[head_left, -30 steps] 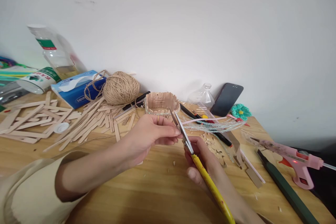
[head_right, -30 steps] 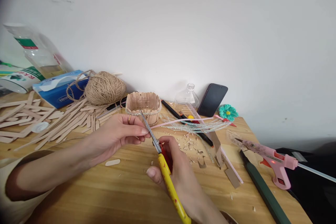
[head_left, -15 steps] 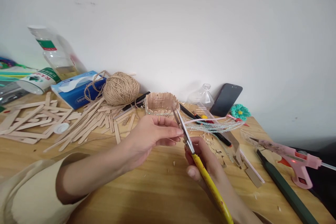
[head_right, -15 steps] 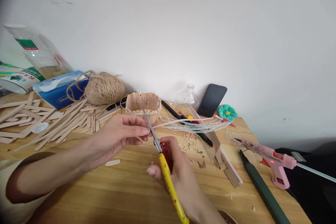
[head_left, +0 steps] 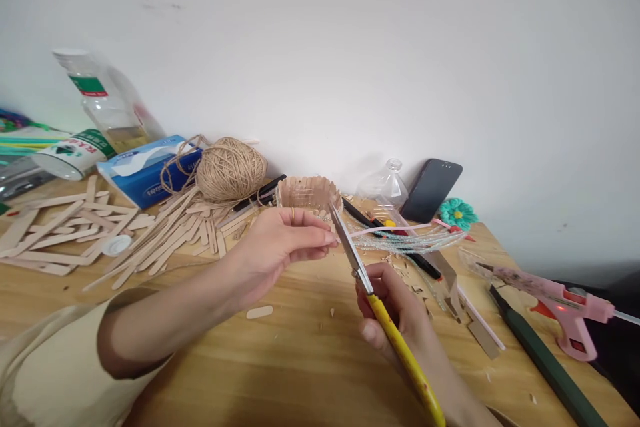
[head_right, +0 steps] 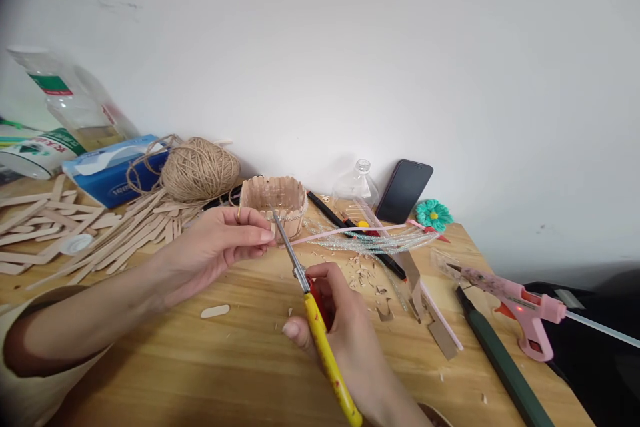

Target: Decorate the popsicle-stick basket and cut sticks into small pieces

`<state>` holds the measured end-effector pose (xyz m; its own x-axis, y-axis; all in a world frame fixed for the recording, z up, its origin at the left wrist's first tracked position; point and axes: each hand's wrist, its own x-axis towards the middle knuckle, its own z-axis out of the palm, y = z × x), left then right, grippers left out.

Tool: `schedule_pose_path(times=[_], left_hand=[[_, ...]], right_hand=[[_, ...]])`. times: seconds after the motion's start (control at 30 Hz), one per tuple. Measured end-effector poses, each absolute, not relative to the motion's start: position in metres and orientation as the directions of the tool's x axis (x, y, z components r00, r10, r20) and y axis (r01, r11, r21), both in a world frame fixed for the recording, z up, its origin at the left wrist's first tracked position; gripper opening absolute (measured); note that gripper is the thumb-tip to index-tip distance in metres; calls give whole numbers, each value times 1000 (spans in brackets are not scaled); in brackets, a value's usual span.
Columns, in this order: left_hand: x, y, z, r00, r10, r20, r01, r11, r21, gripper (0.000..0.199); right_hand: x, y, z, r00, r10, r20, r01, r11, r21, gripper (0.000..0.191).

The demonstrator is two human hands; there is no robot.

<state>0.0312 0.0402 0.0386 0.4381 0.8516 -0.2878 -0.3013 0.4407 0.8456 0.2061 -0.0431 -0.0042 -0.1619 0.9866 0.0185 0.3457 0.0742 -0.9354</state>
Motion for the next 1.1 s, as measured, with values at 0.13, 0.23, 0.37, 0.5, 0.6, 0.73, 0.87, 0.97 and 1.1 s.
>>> schedule_pose_path(times=[0.13,0.23,0.37,0.5,0.6,0.73,0.87,0.97,1.1], left_hand=[[30,40,39,464,830,-309,-252,459,852,8],[30,38,39,480,817,-319,-230,468,853,7],[31,37,37,471,818,-330,-220,471,854,8],[34,36,35,454,823,-341,-224,476,851,8],[35,35,35,444,830,-339,-226,469,854,10],[35,34,35,453,827,-333,-223,467,856,12],[34,34,36,448,828,-337,-220,467,856,13],[35,34,38,453,829,-328,-225,462,858,14],[37,35,39,461,820,-339,-226,478,849,13]], right_hand=[[208,-44,-5,-218,976,24,264,83,-961,52],[209,-44,-5,-255,967,-7,214,50,-975,50],[208,-45,-6,-274,961,-31,187,21,-982,50],[208,-45,-5,-271,962,-21,190,32,-981,51],[207,-44,-3,-271,962,-9,236,57,-970,51],[206,-43,1,-259,966,-24,308,59,-950,55],[205,-43,5,-259,966,-23,334,67,-940,57],[204,-41,5,-264,964,-17,329,73,-941,56],[202,-39,1,-233,972,13,289,82,-954,60]])
